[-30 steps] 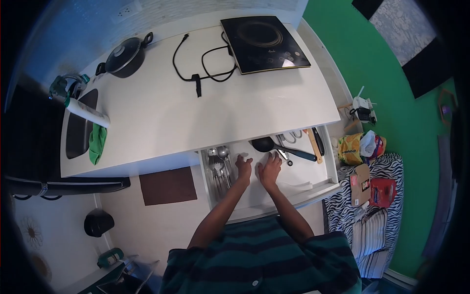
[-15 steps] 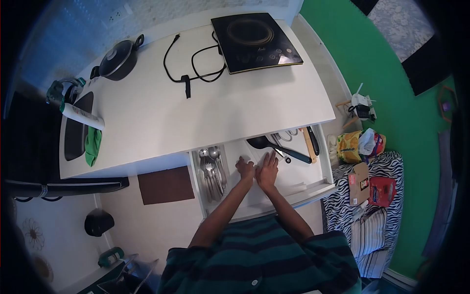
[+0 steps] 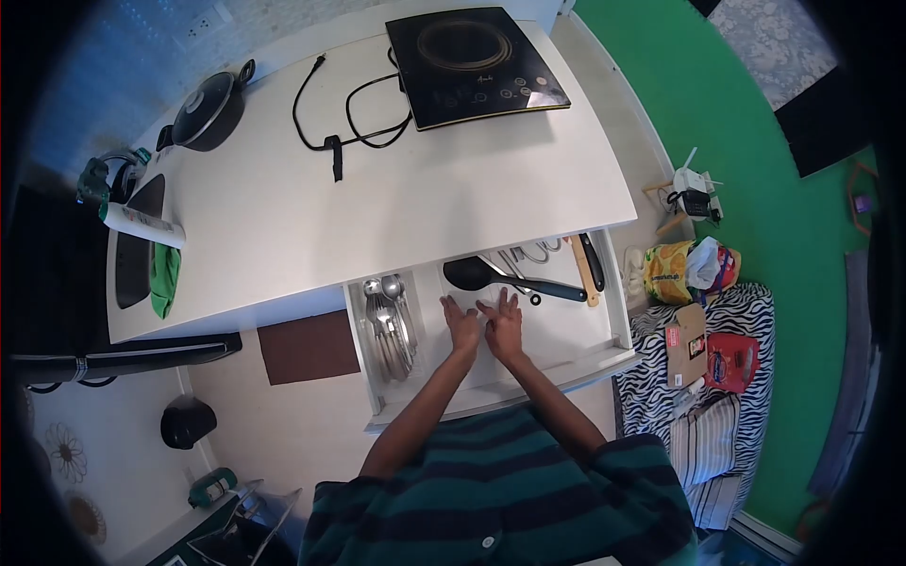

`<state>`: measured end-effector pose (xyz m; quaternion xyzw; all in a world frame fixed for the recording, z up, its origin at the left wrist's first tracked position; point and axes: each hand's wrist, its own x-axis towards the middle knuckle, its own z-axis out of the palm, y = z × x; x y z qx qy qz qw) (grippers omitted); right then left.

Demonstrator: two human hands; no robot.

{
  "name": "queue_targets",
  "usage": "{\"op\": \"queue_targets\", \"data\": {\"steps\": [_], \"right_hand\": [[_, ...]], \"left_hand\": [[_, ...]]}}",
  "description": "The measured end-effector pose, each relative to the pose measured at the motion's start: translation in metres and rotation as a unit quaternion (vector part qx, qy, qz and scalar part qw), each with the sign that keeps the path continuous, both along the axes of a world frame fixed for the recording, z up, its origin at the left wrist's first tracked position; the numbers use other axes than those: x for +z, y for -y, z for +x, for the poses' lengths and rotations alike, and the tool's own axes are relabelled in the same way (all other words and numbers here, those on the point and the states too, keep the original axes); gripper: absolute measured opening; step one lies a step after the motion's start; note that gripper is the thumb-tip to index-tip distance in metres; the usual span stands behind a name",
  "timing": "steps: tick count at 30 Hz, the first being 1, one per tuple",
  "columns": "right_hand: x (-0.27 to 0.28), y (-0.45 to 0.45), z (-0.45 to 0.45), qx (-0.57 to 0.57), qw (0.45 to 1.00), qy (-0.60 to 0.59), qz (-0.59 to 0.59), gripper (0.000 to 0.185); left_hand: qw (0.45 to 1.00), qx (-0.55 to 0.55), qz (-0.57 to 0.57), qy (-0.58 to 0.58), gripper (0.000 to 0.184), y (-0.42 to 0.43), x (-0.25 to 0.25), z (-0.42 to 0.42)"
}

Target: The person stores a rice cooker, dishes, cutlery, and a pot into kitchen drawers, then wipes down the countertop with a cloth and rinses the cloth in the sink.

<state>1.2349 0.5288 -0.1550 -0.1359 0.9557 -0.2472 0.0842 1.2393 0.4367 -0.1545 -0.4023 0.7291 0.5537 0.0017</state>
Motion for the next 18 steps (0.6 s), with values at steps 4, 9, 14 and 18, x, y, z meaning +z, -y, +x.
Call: {"op": "queue_targets", "data": {"steps": [4, 9, 14, 18], "right_hand": [[-0.004, -0.008, -0.006, -0.022, 0.992, -0.016, -0.123, 0.048], [0.020, -0.022, -0.016, -0.122, 0.956, 0.156, -0.216, 0.038], [0.054, -0.093, 0.001, 0.169, 0.957, 0.038, 0.234, 0.025], [0.040, -0.117, 0.009, 0.177, 0.942, 0.234, 0.161, 0.032]], "left_hand": [[0.996, 0.038, 0.002, 0.078, 0.056, 0.005, 0.006, -0.011], [0.993, 0.029, 0.113, -0.003, 0.041, 0.037, -0.011, -0.008], [0.993, -0.057, 0.097, -0.045, 0.036, 0.077, 0.077, 0.022], [0.979, -0.078, 0.187, -0.025, 0.038, 0.115, 0.127, 0.074]]}}
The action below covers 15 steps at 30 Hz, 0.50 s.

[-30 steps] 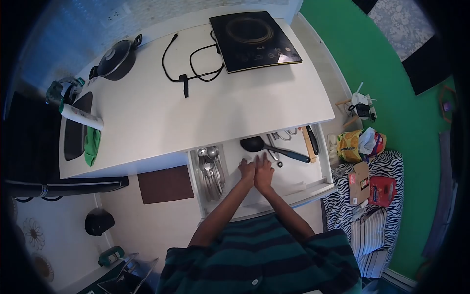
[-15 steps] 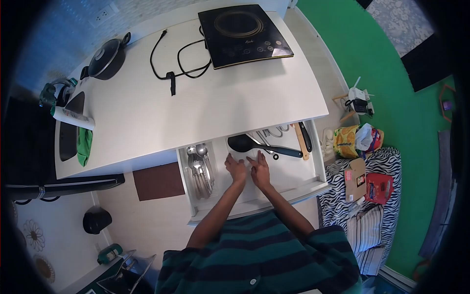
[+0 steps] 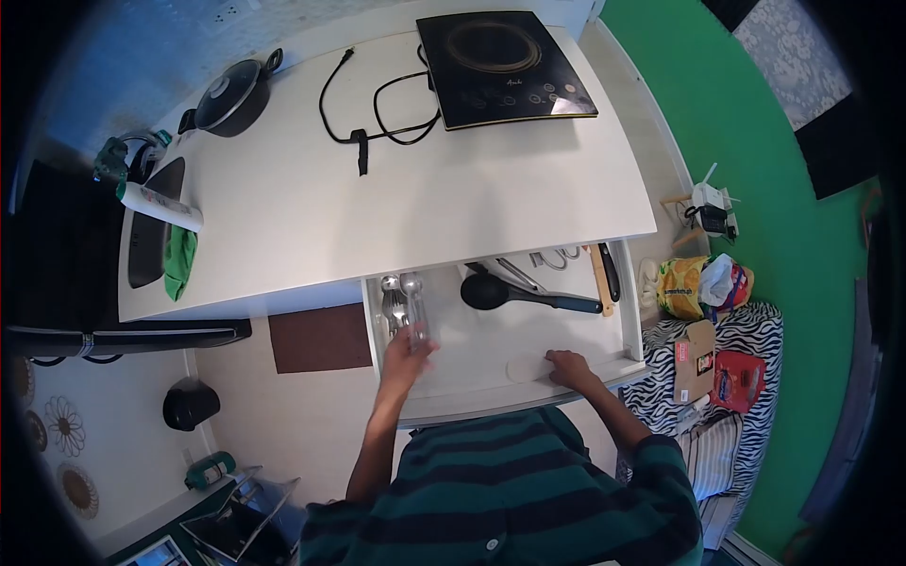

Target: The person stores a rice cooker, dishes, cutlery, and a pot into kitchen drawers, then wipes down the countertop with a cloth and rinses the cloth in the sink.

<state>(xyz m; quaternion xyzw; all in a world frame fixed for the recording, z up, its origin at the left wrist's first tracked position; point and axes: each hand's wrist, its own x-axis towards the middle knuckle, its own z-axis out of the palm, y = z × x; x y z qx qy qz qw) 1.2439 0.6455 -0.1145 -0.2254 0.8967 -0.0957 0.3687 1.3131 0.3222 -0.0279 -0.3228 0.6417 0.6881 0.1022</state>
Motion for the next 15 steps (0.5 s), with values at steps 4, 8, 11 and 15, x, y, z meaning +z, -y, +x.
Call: {"op": "queue_targets", "data": {"steps": [4, 8, 11, 15], "right_hand": [[0.006, 0.009, -0.006, -0.080, 0.984, 0.062, -0.145, 0.036], [0.002, 0.052, -0.005, -0.241, 0.916, 0.170, -0.271, 0.036], [-0.025, 0.085, 0.008, -0.332, 0.885, 0.107, -0.308, 0.032], [-0.021, 0.136, 0.030, -0.433, 0.792, 0.167, -0.397, 0.028]], "left_hand": [[0.995, 0.088, -0.015, -0.044, 0.040, 0.041, -0.011, 0.066], [0.989, 0.128, 0.017, -0.074, 0.036, 0.052, -0.058, 0.095], [0.986, 0.150, 0.066, -0.041, 0.035, 0.040, -0.070, 0.103], [0.998, 0.068, -0.010, 0.003, 0.045, 0.030, -0.079, 0.121]]}}
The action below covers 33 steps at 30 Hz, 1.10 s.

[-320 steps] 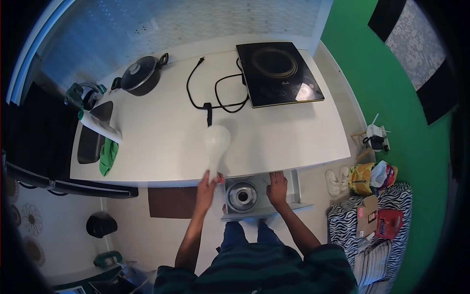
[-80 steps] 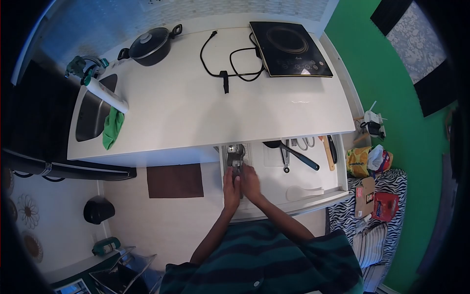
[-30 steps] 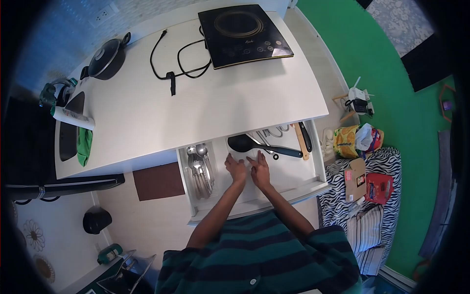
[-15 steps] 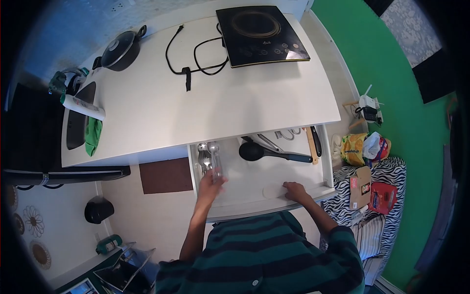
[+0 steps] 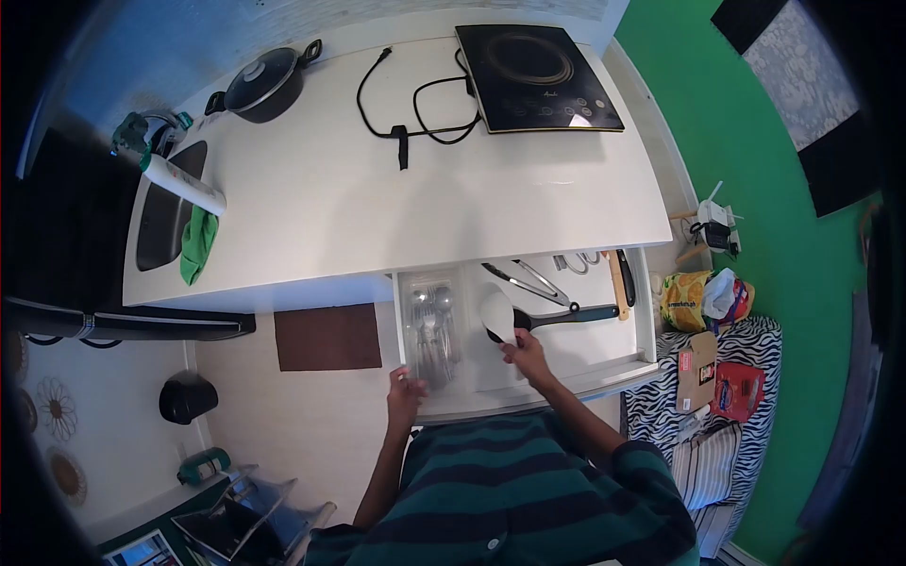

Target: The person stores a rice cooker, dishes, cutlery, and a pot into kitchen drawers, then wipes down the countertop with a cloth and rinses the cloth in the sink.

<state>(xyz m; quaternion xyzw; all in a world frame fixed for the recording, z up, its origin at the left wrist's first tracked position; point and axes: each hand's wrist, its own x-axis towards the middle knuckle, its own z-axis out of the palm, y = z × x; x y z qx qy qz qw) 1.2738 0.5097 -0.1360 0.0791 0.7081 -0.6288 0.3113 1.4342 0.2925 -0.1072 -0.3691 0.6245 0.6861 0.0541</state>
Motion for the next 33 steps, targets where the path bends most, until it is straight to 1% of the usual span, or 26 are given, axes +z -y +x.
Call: {"op": "queue_targets", "data": {"steps": [1, 2, 3, 4, 6, 7, 9, 11, 12, 14, 15, 16, 17, 19, 20, 23, 24, 25, 26, 27, 30, 32, 33], "right_hand": [[0.005, 0.015, 0.004, -0.009, 0.999, 0.048, -0.011, 0.027], [0.006, 0.029, 0.009, -0.039, 0.996, 0.066, -0.037, 0.030], [0.006, 0.041, 0.010, -0.068, 0.992, 0.083, -0.064, 0.033], [0.012, 0.053, 0.012, -0.071, 0.995, 0.065, -0.026, 0.036], [0.030, 0.069, 0.014, -0.082, 0.995, 0.029, 0.053, 0.043], [0.026, 0.072, 0.017, -0.088, 0.994, -0.038, 0.060, 0.044], [0.018, 0.080, 0.025, -0.098, 0.978, -0.169, 0.073, 0.047], [0.013, 0.090, 0.023, -0.124, 0.972, -0.186, 0.068, 0.047], [0.013, 0.094, 0.019, -0.136, 0.969, -0.195, 0.065, 0.047], [0.011, 0.096, 0.007, -0.118, 0.972, -0.173, 0.104, 0.044], [0.010, 0.096, 0.002, -0.108, 0.974, -0.159, 0.123, 0.043], [0.010, 0.096, -0.003, -0.120, 0.977, -0.152, 0.087, 0.040], [0.011, 0.094, -0.005, -0.115, 0.976, -0.160, 0.090, 0.039], [0.013, 0.091, -0.010, -0.104, 0.973, -0.180, 0.096, 0.037], [0.014, 0.093, -0.007, -0.128, 0.977, -0.158, 0.061, 0.031], [0.020, 0.097, 0.008, -0.085, 0.972, -0.196, 0.094, 0.027], [0.023, 0.097, 0.009, -0.091, 0.971, -0.196, 0.101, 0.024], [0.020, 0.095, 0.007, -0.068, 0.983, -0.129, 0.107, 0.024], [0.014, 0.090, 0.003, -0.045, 0.991, -0.061, 0.113, 0.023], [0.009, 0.088, -0.001, -0.023, 0.993, 0.006, 0.117, 0.023], [-0.001, 0.084, -0.014, -0.010, 0.997, 0.079, 0.011, 0.021], [-0.002, 0.084, -0.025, -0.057, 0.996, 0.062, 0.004, 0.018], [0.000, 0.087, -0.032, -0.079, 0.995, 0.053, -0.001, 0.017]], "left_hand": [[0.994, -0.035, -0.103, -0.007, 0.047, -0.004, -0.001, 0.001], [0.976, -0.069, -0.206, -0.014, 0.049, -0.011, -0.002, -0.002], [0.946, -0.101, -0.307, -0.022, 0.051, -0.017, -0.002, -0.011], [0.941, -0.144, -0.303, 0.046, 0.054, -0.022, 0.036, -0.026], [0.925, -0.130, -0.357, 0.004, 0.054, -0.027, 0.042, -0.029], [0.916, -0.123, -0.382, -0.015, 0.054, -0.027, 0.045, -0.028], [0.912, -0.139, -0.386, -0.016, 0.055, -0.023, 0.046, -0.025], [0.911, -0.136, -0.388, -0.027, 0.054, -0.019, 0.032, -0.020], [0.895, -0.169, -0.413, -0.026, 0.052, -0.015, 0.023, -0.021], [0.856, -0.232, -0.462, -0.022, 0.049, -0.006, 0.009, -0.026], [0.879, -0.222, -0.422, -0.008, 0.049, -0.001, 0.012, -0.031], [0.900, -0.210, -0.382, 0.006, 0.048, 0.003, 0.018, -0.042], [0.919, -0.198, -0.340, 0.020, 0.047, 0.004, 0.024, -0.046], [0.820, -0.249, -0.512, 0.054, 0.047, -0.003, 0.035, -0.046], [0.757, -0.272, -0.590, 0.070, 0.047, -0.006, 0.040, -0.047], [0.775, -0.200, -0.599, 0.032, 0.045, -0.013, 0.053, -0.048], [0.844, -0.178, -0.505, 0.021, 0.046, -0.013, 0.059, -0.045], [0.902, -0.153, -0.403, 0.010, 0.046, -0.013, 0.065, -0.042], [0.947, -0.125, -0.295, -0.001, 0.047, -0.014, 0.067, -0.038], [0.941, -0.140, -0.309, -0.012, 0.048, -0.015, 0.062, -0.034], [0.922, -0.186, -0.336, -0.049, 0.049, -0.019, 0.040, -0.032], [0.913, -0.209, -0.342, -0.070, 0.048, -0.018, 0.029, -0.041], [0.894, -0.175, -0.403, -0.083, 0.048, -0.019, 0.031, -0.050]]}}
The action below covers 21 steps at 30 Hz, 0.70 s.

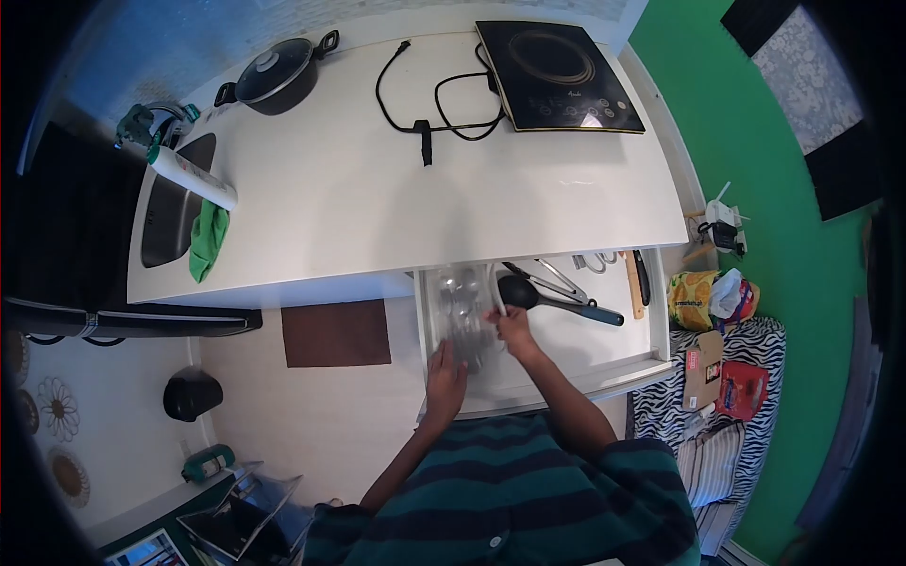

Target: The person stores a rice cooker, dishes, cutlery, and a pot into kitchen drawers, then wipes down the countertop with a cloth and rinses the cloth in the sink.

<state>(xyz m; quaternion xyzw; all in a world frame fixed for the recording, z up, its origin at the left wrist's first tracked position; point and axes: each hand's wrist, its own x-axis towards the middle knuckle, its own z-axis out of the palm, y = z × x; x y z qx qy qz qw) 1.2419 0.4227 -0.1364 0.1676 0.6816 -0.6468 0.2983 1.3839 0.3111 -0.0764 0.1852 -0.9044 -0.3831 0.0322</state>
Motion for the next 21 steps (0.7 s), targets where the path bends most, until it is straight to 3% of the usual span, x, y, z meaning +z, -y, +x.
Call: {"op": "queue_targets", "data": {"steps": [2, 5, 8, 9, 11, 15, 18, 19, 20, 21], "right_hand": [[0.000, -0.005, -0.011, 0.013, 0.998, -0.029, 0.044, 0.016], [0.012, -0.007, -0.011, 0.034, 0.983, -0.138, 0.120, 0.016], [0.022, -0.005, 0.001, 0.036, 0.978, -0.151, 0.139, 0.016], [0.020, -0.005, 0.007, 0.043, 0.962, -0.210, 0.168, 0.019], [0.016, -0.010, 0.012, 0.044, 0.971, -0.166, 0.167, 0.020], [0.020, -0.013, 0.017, 0.053, 0.990, -0.061, 0.114, 0.020], [0.005, -0.006, 0.031, 0.044, 0.988, -0.090, 0.121, 0.022], [0.002, -0.005, 0.037, 0.072, 0.965, -0.175, 0.183, 0.025], [-0.001, -0.005, 0.041, 0.069, 0.966, -0.179, 0.171, 0.026], [0.011, -0.004, 0.047, 0.066, 0.968, -0.182, 0.160, 0.028]], "left_hand": [[0.989, 0.053, -0.113, -0.075, 0.048, -0.004, 0.005, -0.020], [0.995, 0.081, 0.052, -0.015, 0.048, 0.002, -0.041, -0.024], [0.987, 0.094, 0.110, 0.071, 0.050, 0.008, -0.020, -0.032], [0.989, 0.091, 0.099, 0.055, 0.050, 0.009, -0.022, -0.031], [0.993, 0.086, 0.080, 0.025, 0.051, 0.011, -0.027, -0.027], [0.993, 0.074, 0.007, 0.095, 0.054, 0.009, -0.016, -0.022], [0.991, 0.041, -0.130, 0.015, 0.057, -0.003, -0.016, -0.022], [0.986, 0.025, -0.165, -0.029, 0.058, -0.007, -0.014, -0.024], [0.977, 0.008, -0.199, -0.070, 0.059, -0.011, -0.011, -0.024], [0.985, -0.020, -0.166, -0.045, 0.061, -0.013, -0.006, -0.026]]}}
